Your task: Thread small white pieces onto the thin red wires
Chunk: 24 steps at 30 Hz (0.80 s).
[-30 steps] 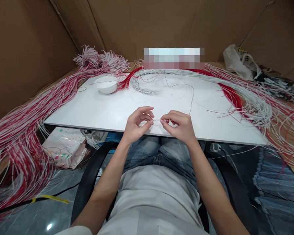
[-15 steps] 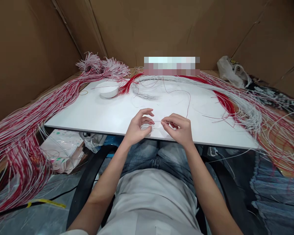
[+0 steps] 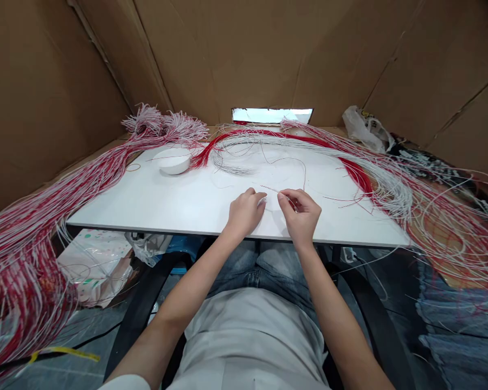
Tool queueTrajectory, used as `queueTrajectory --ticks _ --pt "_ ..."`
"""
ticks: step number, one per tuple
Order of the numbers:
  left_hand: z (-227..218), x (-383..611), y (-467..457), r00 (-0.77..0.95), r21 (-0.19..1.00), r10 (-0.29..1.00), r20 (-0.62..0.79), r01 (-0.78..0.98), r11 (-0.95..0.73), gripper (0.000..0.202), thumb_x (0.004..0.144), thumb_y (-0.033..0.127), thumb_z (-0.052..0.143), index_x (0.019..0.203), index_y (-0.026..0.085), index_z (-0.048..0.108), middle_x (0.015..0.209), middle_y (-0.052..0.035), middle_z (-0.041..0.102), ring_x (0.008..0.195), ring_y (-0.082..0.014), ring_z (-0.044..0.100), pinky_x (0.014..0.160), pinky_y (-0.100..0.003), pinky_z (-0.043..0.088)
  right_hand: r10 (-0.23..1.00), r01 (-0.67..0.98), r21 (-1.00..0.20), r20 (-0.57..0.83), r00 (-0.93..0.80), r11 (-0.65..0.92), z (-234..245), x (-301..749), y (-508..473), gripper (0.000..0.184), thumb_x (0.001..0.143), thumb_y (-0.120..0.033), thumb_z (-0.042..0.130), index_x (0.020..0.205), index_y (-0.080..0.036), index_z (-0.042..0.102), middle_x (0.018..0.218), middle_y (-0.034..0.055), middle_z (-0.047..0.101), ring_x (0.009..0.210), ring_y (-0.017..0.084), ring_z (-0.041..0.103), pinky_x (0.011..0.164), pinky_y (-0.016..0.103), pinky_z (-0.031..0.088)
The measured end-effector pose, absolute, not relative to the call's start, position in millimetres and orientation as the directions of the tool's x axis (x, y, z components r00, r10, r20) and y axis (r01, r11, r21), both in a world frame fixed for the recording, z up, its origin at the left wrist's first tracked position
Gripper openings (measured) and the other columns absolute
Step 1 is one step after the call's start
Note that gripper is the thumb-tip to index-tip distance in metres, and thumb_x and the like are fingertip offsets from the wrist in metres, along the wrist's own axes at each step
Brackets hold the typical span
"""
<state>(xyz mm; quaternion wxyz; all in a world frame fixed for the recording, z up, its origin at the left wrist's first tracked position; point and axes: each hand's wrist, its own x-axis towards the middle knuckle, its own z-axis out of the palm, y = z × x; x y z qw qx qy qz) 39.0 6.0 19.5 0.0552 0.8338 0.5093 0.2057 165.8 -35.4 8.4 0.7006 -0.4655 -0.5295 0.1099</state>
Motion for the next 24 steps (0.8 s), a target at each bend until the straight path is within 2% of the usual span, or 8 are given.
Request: queueTrajectory --ticks 4,9,13,19,24 --pt "20 45 13 0.412 0.255 0.869 0.273 0.84 -0.479 0.025 0.089 0.023 0.047 0.097 0.023 0.07 0.092 -0.0068 0.065 0.082 -0.0223 0.063 0.061 -0.029 0.041 0.66 0.358 -0.771 0.636 0.399 0.527 9 166 -36 0.008 0.08 -0.024 0.062 0.079 -0.018 0.067 0.068 0.0004 0.058 0.06 0.012 0.051 0.052 0.025 0.038" --pt "16 39 17 0.375 0.358 0.875 0.305 0.806 -0.471 0.023 0.086 0.014 0.048 0.082 0.016 0.07 0.087 -0.0077 0.066 0.08 -0.0204 0.062 0.068 -0.029 0.044 0.675 0.356 -0.767 0.64 0.368 0.533 10 165 -36 0.007 0.08 -0.024 0.062 0.078 -0.018 0.067 0.067 0.0 0.058 0.059 0.011 0.05 0.051 0.025 0.037" --pt "14 24 16 0.361 0.427 0.865 0.347 0.761 -0.489 0.021 0.084 0.011 0.049 0.081 0.012 0.07 0.082 -0.0085 0.066 0.079 -0.0197 0.061 0.075 -0.03 0.046 0.69 0.361 -0.766 0.639 0.341 0.532 11 166 -36 0.008 0.081 -0.023 0.062 0.078 -0.018 0.067 0.068 0.0007 0.059 0.06 0.012 0.051 0.052 0.025 0.038" --pt "10 3 15 0.314 0.48 0.866 0.389 0.733 -0.482 0.017 0.081 0.015 0.055 0.085 0.012 0.071 0.078 -0.0062 0.062 0.075 -0.0184 0.06 0.074 -0.03 0.048 0.703 0.395 -0.754 0.646 0.298 0.525 12 164 -37 0.008 0.081 -0.022 0.061 0.077 -0.018 0.067 0.067 0.0 0.058 0.058 0.011 0.049 0.052 0.026 0.037" --pt "11 2 16 0.277 0.523 0.882 0.381 0.722 -0.453 0.016 0.079 0.016 0.057 0.076 0.014 0.072 0.075 -0.006 0.064 0.073 -0.0183 0.06 0.073 -0.031 0.049 0.707 0.403 -0.745 0.652 0.272 0.532 12 164 -37 0.009 0.081 -0.022 0.061 0.076 -0.018 0.067 0.067 0.0003 0.059 0.057 0.011 0.048 0.052 0.026 0.037"
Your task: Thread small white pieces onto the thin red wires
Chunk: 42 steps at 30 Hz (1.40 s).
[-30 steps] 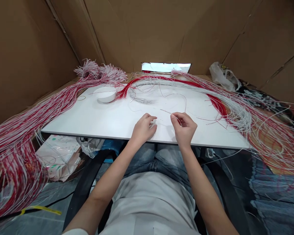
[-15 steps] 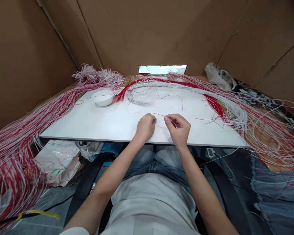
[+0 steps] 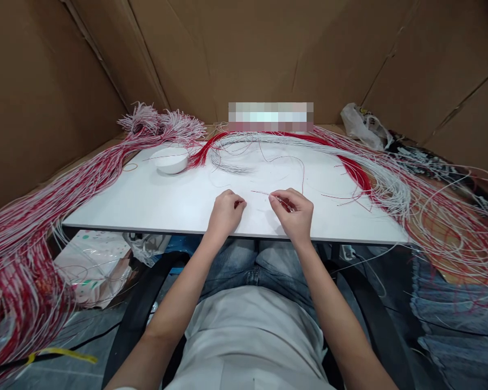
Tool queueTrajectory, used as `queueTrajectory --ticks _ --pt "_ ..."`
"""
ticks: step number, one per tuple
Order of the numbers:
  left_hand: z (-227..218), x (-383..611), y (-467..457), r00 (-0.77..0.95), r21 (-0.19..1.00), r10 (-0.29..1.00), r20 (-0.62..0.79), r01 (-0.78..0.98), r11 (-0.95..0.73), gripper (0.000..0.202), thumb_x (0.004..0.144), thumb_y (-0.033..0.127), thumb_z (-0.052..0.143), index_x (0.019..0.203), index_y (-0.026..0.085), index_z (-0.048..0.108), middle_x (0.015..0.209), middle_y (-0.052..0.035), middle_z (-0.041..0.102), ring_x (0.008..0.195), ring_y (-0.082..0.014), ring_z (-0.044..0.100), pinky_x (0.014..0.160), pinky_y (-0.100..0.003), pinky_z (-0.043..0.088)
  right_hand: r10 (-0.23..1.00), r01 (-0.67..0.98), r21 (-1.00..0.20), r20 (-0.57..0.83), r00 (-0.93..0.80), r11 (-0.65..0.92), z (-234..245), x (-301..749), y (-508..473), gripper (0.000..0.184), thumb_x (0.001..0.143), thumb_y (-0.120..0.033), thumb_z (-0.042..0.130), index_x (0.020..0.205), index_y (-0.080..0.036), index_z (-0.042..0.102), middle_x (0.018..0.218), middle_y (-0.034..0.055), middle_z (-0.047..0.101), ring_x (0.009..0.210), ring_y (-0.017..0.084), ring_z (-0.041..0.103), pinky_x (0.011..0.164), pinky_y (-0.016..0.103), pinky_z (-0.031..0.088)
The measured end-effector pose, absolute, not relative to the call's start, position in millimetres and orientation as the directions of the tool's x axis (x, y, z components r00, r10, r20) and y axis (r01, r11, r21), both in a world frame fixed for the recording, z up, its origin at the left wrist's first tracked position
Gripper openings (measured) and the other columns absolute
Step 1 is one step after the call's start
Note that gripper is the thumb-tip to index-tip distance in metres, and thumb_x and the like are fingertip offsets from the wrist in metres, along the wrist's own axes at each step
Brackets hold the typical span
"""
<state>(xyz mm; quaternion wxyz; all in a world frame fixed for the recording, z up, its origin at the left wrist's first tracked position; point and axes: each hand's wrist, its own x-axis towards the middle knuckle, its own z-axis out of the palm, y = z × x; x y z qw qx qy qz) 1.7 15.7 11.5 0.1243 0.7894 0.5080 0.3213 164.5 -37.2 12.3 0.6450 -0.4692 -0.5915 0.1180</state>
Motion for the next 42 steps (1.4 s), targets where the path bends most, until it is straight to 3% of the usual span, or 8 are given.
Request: queueTrajectory --ticks 2,4,7,10,13,22,42 --pt "12 0 15 0.261 0.573 0.887 0.381 0.687 -0.448 0.015 0.077 0.016 0.058 0.073 0.014 0.072 0.075 -0.0064 0.066 0.072 -0.0184 0.061 0.072 -0.031 0.049 0.71 0.402 -0.743 0.654 0.261 0.536 12 165 -37 0.009 0.08 -0.022 0.061 0.076 -0.018 0.067 0.067 0.0006 0.059 0.057 0.011 0.049 0.051 0.026 0.037" --pt "12 -4 14 0.213 0.708 0.918 0.334 0.587 -0.394 0.013 0.075 0.019 0.061 0.073 0.014 0.073 0.074 -0.0065 0.068 0.07 -0.0182 0.062 0.068 -0.03 0.049 0.712 0.407 -0.738 0.656 0.249 0.538 12 165 -37 0.009 0.08 -0.022 0.061 0.077 -0.018 0.067 0.068 0.0009 0.06 0.057 0.011 0.049 0.051 0.025 0.038" --pt "11 -16 12 0.159 0.94 0.974 0.163 0.276 -0.202 0.02 0.068 0.03 0.071 0.078 0.013 0.073 0.071 -0.0061 0.071 0.063 -0.0171 0.063 0.063 -0.029 0.051 0.712 0.418 -0.721 0.67 0.212 0.553 13 165 -38 0.009 0.08 -0.022 0.06 0.077 -0.018 0.067 0.067 0.0007 0.06 0.056 0.01 0.048 0.051 0.025 0.038" --pt "10 -28 11 0.176 0.998 0.982 0.066 0.008 -0.069 0.031 0.058 0.032 0.08 0.081 0.012 0.074 0.071 -0.0061 0.072 0.063 -0.0166 0.065 0.065 -0.029 0.053 0.702 0.432 -0.682 0.698 0.143 0.59 14 164 -38 0.009 0.081 -0.02 0.06 0.076 -0.018 0.067 0.065 0.0001 0.059 0.053 0.009 0.045 0.05 0.025 0.037" --pt "11 -34 11 0.193 0.995 0.981 0.033 -0.098 -0.014 0.031 0.053 0.028 0.084 0.078 0.013 0.074 0.071 -0.0061 0.073 0.066 -0.0166 0.067 0.07 -0.028 0.053 0.687 0.451 -0.634 0.724 0.061 0.628 14 163 -38 0.009 0.081 -0.02 0.06 0.076 -0.018 0.067 0.064 -0.0004 0.058 0.051 0.009 0.043 0.05 0.024 0.037" --pt "16 -34 9 0.234 0.995 0.972 -0.001 -0.095 0.024 0.029 0.048 0.026 0.086 0.071 0.013 0.074 0.069 -0.0063 0.073 0.063 -0.0163 0.066 0.068 -0.028 0.053 0.672 0.479 -0.572 0.739 -0.053 0.666 13 162 -37 0.01 0.082 -0.02 0.058 0.077 -0.019 0.067 0.064 -0.0007 0.059 0.053 0.009 0.043 0.051 0.024 0.037" --pt "14 -34 7 0.25 0.996 0.968 0.01 -0.087 0.012 0.025 0.05 0.024 0.085 0.071 0.014 0.074 0.068 -0.0047 0.073 0.063 -0.0161 0.065 0.067 -0.028 0.053 0.669 0.487 -0.554 0.739 -0.087 0.675 12 161 -36 0.011 0.082 -0.02 0.058 0.077 -0.019 0.067 0.063 -0.0006 0.059 0.052 0.009 0.043 0.052 0.024 0.037"
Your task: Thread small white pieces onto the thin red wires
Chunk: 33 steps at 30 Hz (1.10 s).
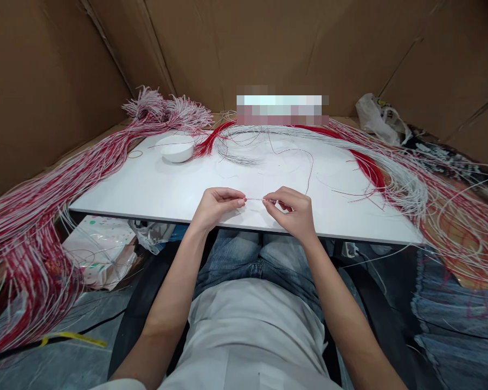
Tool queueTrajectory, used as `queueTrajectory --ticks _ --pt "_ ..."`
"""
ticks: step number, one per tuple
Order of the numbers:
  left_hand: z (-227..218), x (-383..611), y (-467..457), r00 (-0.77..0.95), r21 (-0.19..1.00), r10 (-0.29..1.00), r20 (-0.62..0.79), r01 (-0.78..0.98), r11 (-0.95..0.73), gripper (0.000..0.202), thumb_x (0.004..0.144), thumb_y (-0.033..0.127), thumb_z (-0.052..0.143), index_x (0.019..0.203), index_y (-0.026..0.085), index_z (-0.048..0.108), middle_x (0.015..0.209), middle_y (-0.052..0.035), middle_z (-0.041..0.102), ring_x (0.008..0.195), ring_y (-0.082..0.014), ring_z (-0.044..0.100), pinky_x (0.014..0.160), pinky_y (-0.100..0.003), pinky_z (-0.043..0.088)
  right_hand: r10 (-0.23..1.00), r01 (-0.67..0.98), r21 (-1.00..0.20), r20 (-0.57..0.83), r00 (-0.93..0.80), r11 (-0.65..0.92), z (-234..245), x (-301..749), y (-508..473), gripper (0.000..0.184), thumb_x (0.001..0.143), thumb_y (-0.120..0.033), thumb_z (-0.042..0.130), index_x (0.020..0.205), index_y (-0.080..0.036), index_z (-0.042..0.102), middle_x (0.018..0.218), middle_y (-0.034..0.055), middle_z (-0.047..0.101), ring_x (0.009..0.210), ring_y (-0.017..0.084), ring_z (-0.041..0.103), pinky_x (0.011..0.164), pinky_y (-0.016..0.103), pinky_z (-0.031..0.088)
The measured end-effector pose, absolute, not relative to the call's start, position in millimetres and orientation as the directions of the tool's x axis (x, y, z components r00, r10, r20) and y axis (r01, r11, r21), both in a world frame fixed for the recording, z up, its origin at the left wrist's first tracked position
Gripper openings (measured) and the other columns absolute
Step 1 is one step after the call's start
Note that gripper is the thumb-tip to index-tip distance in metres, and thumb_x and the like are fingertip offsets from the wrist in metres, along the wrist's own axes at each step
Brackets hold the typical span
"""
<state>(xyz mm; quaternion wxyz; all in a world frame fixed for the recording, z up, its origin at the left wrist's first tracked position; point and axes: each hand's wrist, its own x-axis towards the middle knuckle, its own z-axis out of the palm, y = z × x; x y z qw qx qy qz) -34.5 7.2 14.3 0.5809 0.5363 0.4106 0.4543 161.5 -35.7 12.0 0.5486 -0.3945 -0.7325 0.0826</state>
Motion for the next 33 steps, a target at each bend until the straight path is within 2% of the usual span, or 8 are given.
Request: queueTrajectory --ticks 20,33 --pt "13.7 -34.0 7.4 0.221 0.997 0.975 0.024 -0.079 -0.007 0.028 0.048 0.026 0.085 0.071 0.014 0.075 0.068 -0.0055 0.072 0.062 -0.0161 0.064 0.065 -0.028 0.052 0.649 0.478 -0.519 0.746 -0.151 0.708 12.0 161.2 -36.7 0.012 0.08 -0.017 0.057 0.077 -0.019 0.068 0.063 -0.0005 0.062 0.052 0.009 0.046 0.05 0.024 0.038" --pt "12.1 -34.4 8.0 0.236 0.988 0.971 0.041 -0.158 -0.004 0.023 0.048 0.019 0.085 0.069 0.015 0.075 0.065 -0.0022 0.071 0.061 -0.0119 0.062 0.063 -0.022 0.048 0.624 0.47 -0.498 0.765 -0.157 0.729 10.9 161.0 -36.8 0.011 0.079 -0.013 0.058 0.076 -0.018 0.068 0.063 0.0002 0.062 0.053 0.009 0.048 0.05 0.023 0.037"
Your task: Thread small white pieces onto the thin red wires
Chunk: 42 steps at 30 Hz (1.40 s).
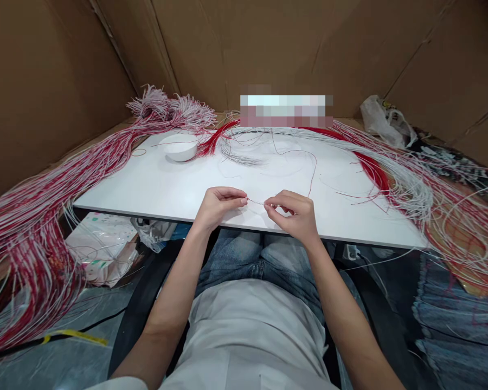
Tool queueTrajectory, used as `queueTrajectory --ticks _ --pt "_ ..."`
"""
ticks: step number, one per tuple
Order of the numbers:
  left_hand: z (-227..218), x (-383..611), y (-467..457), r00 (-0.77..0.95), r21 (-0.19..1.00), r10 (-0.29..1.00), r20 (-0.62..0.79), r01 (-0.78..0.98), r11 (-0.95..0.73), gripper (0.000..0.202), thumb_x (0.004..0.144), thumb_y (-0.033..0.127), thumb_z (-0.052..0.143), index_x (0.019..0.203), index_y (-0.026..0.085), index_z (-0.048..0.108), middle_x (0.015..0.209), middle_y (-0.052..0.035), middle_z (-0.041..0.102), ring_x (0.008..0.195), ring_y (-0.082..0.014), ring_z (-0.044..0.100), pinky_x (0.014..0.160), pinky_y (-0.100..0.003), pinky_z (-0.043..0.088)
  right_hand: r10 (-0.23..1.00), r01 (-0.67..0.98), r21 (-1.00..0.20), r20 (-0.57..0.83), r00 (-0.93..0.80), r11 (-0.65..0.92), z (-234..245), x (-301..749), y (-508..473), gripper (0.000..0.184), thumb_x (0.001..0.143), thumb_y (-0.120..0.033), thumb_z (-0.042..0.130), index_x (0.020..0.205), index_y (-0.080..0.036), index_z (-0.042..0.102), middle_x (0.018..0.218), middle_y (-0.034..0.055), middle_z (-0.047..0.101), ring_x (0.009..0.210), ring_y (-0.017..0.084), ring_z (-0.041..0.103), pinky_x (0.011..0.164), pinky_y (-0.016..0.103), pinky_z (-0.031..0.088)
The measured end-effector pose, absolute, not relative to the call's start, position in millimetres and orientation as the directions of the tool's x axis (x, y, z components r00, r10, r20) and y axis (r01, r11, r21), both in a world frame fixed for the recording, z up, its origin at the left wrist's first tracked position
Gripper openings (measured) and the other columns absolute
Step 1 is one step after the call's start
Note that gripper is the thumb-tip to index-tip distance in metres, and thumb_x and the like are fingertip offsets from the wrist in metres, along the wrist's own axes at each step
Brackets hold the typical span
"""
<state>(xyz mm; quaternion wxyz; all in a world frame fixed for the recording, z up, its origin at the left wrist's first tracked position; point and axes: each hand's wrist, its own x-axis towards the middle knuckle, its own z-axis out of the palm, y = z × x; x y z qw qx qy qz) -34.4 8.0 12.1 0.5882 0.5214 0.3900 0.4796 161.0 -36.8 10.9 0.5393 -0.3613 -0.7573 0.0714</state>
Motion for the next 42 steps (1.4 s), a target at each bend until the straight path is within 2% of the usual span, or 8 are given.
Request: queueTrajectory --ticks 11,17,27,35,42 --pt "14.1 -33.9 6.9 0.236 0.989 0.971 0.04 -0.15 -0.004 0.024 0.048 0.019 0.085 0.069 0.014 0.075 0.065 -0.0031 0.072 0.061 -0.0133 0.062 0.064 -0.024 0.048 0.619 0.455 -0.496 0.766 -0.172 0.74 10.7 161.4 -37.3 0.011 0.079 -0.012 0.059 0.077 -0.017 0.068 0.066 0.0012 0.064 0.055 0.009 0.05 0.05 0.023 0.038" --pt "13.3 -34.3 7.0 0.256 0.988 0.965 0.053 -0.155 -0.013 0.023 0.05 0.019 0.085 0.07 0.015 0.076 0.066 -0.0023 0.072 0.062 -0.0114 0.062 0.063 -0.021 0.048 0.632 0.466 -0.508 0.759 -0.156 0.725 11.7 160.5 -37.0 0.011 0.079 -0.012 0.058 0.076 -0.017 0.067 0.064 0.0003 0.062 0.052 0.009 0.045 0.05 0.023 0.037" --pt "14.3 -33.2 5.6 0.252 0.993 0.965 0.071 -0.106 -0.045 0.023 0.049 0.021 0.085 0.069 0.014 0.074 0.067 -0.0036 0.071 0.062 -0.0143 0.063 0.064 -0.025 0.05 0.663 0.491 -0.533 0.738 -0.13 0.689 12.2 161.0 -36.8 0.01 0.08 -0.015 0.057 0.076 -0.018 0.065 0.062 -0.0009 0.056 0.052 0.009 0.041 0.052 0.024 0.036" --pt "13.0 -32.8 5.5 0.282 0.993 0.955 0.094 -0.098 -0.069 0.021 0.053 0.021 0.084 0.07 0.015 0.075 0.066 -0.0019 0.071 0.062 -0.013 0.063 0.065 -0.025 0.049 0.664 0.499 -0.526 0.734 -0.142 0.689 12.2 161.2 -36.4 0.01 0.08 -0.014 0.056 0.077 -0.018 0.065 0.062 -0.0011 0.056 0.052 0.009 0.041 0.053 0.024 0.036" --pt "13.5 -33.2 5.5 0.288 0.982 0.952 0.103 -0.184 -0.05 0.025 0.052 0.017 0.085 0.075 0.016 0.073 0.07 -0.0007 0.071 0.066 -0.0116 0.064 0.069 -0.023 0.05 0.665 0.481 -0.538 0.735 -0.135 0.692 13.4 161.0 -37.2 0.01 0.08 -0.014 0.057 0.075 -0.018 0.065 0.062 -0.0008 0.057 0.052 0.009 0.042 0.052 0.024 0.036"
